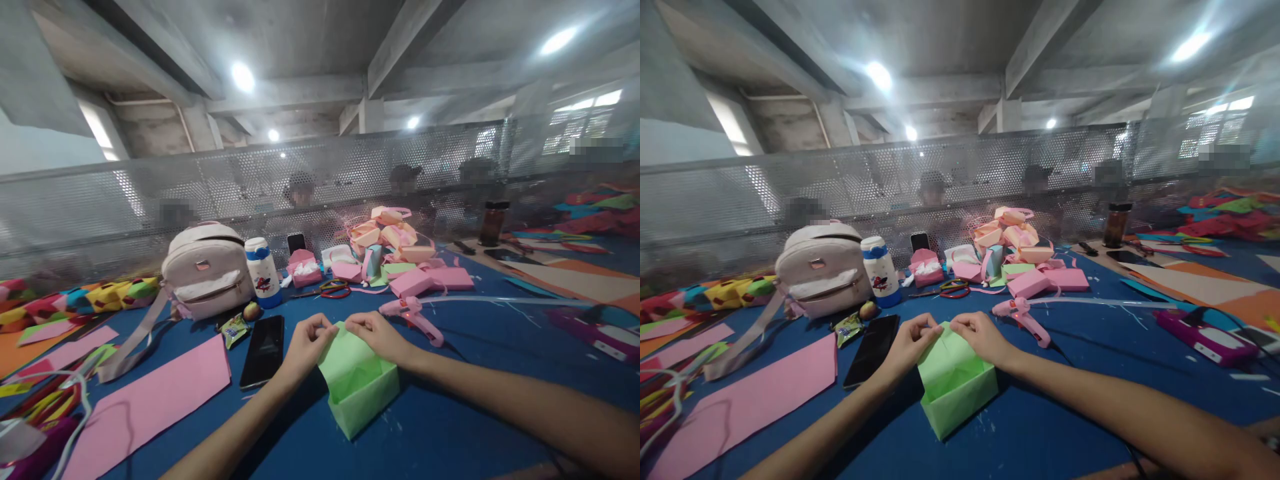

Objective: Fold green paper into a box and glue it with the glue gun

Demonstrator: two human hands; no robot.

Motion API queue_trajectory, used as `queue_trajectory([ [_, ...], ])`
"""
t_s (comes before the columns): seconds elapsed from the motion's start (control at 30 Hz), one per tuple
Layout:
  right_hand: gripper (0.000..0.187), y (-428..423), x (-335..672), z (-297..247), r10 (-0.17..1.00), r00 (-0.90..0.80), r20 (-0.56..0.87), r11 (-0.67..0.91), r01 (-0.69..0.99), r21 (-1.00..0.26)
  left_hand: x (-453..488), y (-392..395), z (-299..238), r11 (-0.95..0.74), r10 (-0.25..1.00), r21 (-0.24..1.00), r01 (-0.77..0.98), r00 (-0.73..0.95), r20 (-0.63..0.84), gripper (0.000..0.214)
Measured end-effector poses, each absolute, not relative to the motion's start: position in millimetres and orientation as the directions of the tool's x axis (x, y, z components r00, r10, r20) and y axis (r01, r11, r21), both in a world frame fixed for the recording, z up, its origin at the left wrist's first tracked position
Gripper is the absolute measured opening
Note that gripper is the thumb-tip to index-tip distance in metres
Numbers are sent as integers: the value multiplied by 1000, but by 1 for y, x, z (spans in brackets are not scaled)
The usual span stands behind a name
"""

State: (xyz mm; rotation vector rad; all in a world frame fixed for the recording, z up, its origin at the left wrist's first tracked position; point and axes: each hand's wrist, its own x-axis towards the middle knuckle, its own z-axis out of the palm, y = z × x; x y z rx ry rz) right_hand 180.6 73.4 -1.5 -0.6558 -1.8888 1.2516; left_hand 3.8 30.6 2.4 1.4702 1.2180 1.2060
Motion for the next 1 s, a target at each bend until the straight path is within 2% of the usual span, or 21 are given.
queue_trajectory([
  [0.5, 55, 75, 178, -11, 801, -560, 211, 245, -16, -969, -14, 42, 9, -127, 990, 978, 166, 73, 117, 56],
  [0.77, 57, 76, 179, -10, 782, -591, 199, 261, 20, -965, -29, 51, 7, -136, 989, 983, 123, -38, 141, 50],
  [1.0, 49, 73, 180, -15, 764, -620, 179, 291, 83, -953, -22, 48, 4, -157, 988, 981, 116, 25, 155, 41],
])
